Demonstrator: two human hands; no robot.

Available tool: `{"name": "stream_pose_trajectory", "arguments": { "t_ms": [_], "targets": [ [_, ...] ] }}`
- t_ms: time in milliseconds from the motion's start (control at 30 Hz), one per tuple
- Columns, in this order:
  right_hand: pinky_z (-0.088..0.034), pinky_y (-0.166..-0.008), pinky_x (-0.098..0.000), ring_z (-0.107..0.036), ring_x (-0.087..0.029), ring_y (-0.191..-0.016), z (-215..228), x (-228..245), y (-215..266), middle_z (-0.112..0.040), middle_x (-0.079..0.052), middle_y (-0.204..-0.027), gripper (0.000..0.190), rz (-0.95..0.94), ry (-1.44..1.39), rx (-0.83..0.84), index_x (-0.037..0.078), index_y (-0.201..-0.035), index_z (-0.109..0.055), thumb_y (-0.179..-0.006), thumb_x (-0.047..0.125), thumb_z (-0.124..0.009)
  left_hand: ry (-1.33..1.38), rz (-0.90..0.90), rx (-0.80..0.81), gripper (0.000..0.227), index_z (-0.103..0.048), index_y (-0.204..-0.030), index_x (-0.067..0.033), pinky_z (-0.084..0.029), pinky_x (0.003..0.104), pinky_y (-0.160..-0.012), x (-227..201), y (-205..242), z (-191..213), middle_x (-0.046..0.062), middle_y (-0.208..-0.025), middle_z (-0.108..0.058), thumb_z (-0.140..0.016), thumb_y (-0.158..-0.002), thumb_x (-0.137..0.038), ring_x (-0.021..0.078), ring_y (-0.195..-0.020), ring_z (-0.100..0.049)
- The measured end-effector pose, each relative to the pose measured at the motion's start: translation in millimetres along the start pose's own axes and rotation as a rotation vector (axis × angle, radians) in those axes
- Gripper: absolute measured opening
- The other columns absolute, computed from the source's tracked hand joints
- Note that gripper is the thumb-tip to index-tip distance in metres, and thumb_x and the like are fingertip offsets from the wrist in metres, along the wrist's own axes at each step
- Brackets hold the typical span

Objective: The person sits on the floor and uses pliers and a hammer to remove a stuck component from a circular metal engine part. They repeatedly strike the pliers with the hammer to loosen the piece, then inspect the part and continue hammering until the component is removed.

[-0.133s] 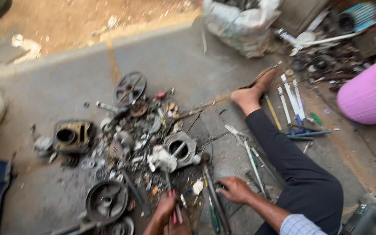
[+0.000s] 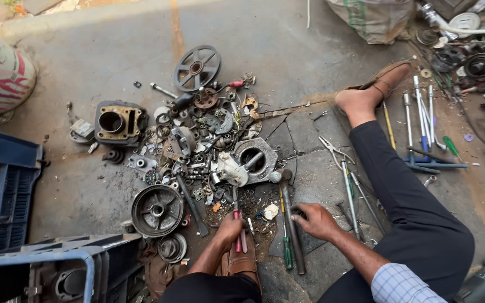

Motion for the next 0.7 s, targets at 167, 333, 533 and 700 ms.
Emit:
{"name": "stream_pose_trajectory", "arguments": {
  "t_ms": [167, 333, 533, 700],
  "targets": [
    [-0.059, -0.094, -0.0450, -0.075, -0.023, -0.097, -3.0, 48.5, -20.3, -0.076, -0.010, -0.110, 0.042, -0.003, -0.024, -0.128, 0.012, -0.127, -0.066, -0.094, 0.038, -0.067, -0.045, -0.017, -0.007, 0.028, -0.053, -0.120, 0.0025, -0.061, 0.034, -0.067, 26.2, -23.5, 5.2, 0.009, -0.092, -0.063, -0.058, -0.093, -0.005, 0.0163, -0.072, -0.064],
    [-0.058, -0.091, -0.0489, -0.069, -0.033, -0.105, 1.7, 109.4, -78.0, -0.070, -0.016, -0.120, 0.051, 0.077, 0.029, -0.472, 0.003, -0.128, -0.064, -0.093, 0.039, -0.071, -0.049, -0.113, -0.041, 0.021, -0.063, -0.101, -0.0027, -0.058, 0.037, -0.073, 33.6, -35.4, 7.9, 0.009, -0.086, -0.068, -0.065, -0.080, -0.002, 0.0207, -0.076, -0.067],
    [-0.056, -0.094, -0.0465, -0.070, -0.034, -0.109, -25.3, 140.4, -125.6, -0.071, -0.021, -0.120, 0.054, -0.097, -0.160, -0.404, 0.004, -0.133, -0.064, -0.091, 0.037, -0.073, -0.010, -0.129, 0.001, 0.029, -0.058, -0.110, -0.0023, -0.056, 0.036, -0.070, 36.7, -36.9, 9.4, 0.009, -0.091, -0.065, -0.065, -0.082, -0.006, 0.0191, -0.078, -0.063],
    [-0.055, -0.095, -0.0462, -0.070, -0.031, -0.107, -33.1, 124.1, -120.1, -0.073, -0.022, -0.119, 0.053, -0.049, -0.231, -0.492, 0.003, -0.130, -0.067, -0.087, 0.033, -0.079, -0.001, -0.136, 0.011, 0.036, -0.056, -0.116, 0.0010, -0.056, 0.036, -0.069, 37.8, -31.8, 16.1, 0.011, -0.091, -0.064, -0.065, -0.082, -0.007, 0.0202, -0.078, -0.063]
  ]
}}
Point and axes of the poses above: each hand's wrist, its own y-axis away from the middle knuckle, its own z-axis out of the back of the hand, x = y × z, the point moved 2 cm from there along -y, towards the middle knuckle
